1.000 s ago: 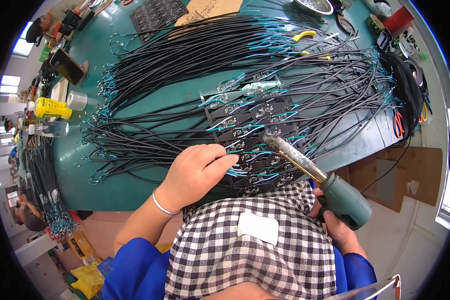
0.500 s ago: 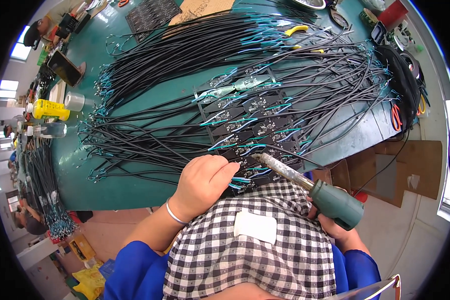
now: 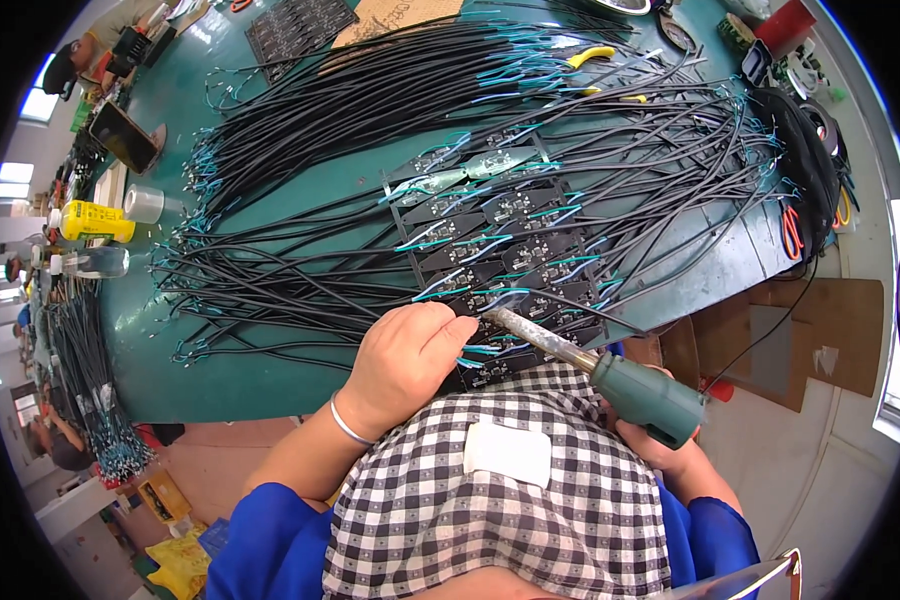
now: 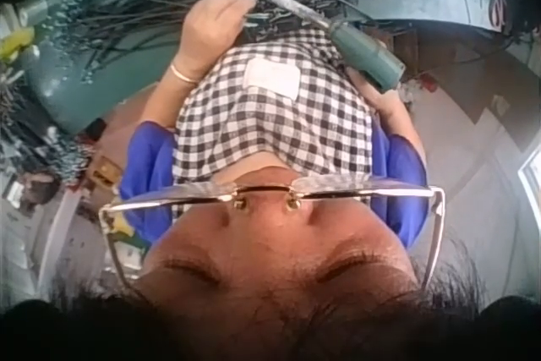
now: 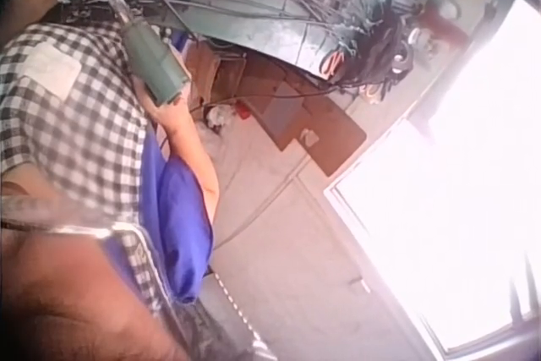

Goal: The person solders wires onto circuit boards on a panel using a soldering gun, repositions the panel, and solders additional wires onto the circuit boards.

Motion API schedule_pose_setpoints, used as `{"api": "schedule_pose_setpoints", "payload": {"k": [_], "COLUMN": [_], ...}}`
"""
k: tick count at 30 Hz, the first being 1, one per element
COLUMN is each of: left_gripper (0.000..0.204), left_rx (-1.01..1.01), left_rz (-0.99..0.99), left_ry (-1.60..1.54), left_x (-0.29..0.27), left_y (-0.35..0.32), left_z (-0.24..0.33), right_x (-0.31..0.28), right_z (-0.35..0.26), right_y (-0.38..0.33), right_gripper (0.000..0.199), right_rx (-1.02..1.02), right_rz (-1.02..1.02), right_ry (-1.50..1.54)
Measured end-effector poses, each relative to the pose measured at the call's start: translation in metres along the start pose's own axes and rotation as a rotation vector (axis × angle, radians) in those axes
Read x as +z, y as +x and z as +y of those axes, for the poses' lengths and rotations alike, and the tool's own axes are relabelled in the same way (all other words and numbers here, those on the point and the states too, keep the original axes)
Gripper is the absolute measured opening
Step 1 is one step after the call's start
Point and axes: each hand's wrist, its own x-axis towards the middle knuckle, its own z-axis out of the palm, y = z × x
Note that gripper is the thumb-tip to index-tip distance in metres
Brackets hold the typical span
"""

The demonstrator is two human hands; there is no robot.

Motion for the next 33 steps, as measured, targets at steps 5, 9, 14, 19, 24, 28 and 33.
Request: {"api": "schedule_pose_setpoints", "payload": {"k": [5, 9, 14, 19, 24, 28, 33], "left_gripper": [0.027, 0.029, 0.029, 0.029, 0.029, 0.028, 0.021], "left_rx": [-0.007, -0.016, -0.009, -0.008, -0.016, 0.017, 0.064], "left_rz": [-0.009, -0.022, -0.006, -0.011, -0.011, 0.022, 0.053], "left_ry": [0.002, -0.001, 0.001, 0.002, 0.012, 0.013, 0.098], "left_x": [0.001, 0.001, 0.000, 0.000, 0.000, -0.002, -0.002], "left_y": [0.000, 0.000, 0.000, 0.000, 0.000, 0.000, -0.001], "left_z": [0.000, 0.000, 0.000, 0.000, 0.000, 0.004, 0.009], "right_x": [0.000, -0.001, -0.005, -0.001, -0.008, -0.014, -0.016], "right_z": [-0.006, -0.008, -0.002, -0.006, -0.002, -0.005, -0.014], "right_y": [0.005, 0.006, -0.006, -0.024, -0.025, -0.025, -0.021], "right_gripper": [0.027, 0.028, 0.030, 0.057, 0.061, 0.045, 0.035], "right_rx": [-0.009, -0.069, 0.080, 0.478, 0.414, 0.379, 0.287], "right_rz": [0.020, 0.037, 0.030, 0.199, 0.105, -0.007, 0.007], "right_ry": [-0.018, -0.101, -0.041, 0.605, 0.602, 0.561, 0.331]}}
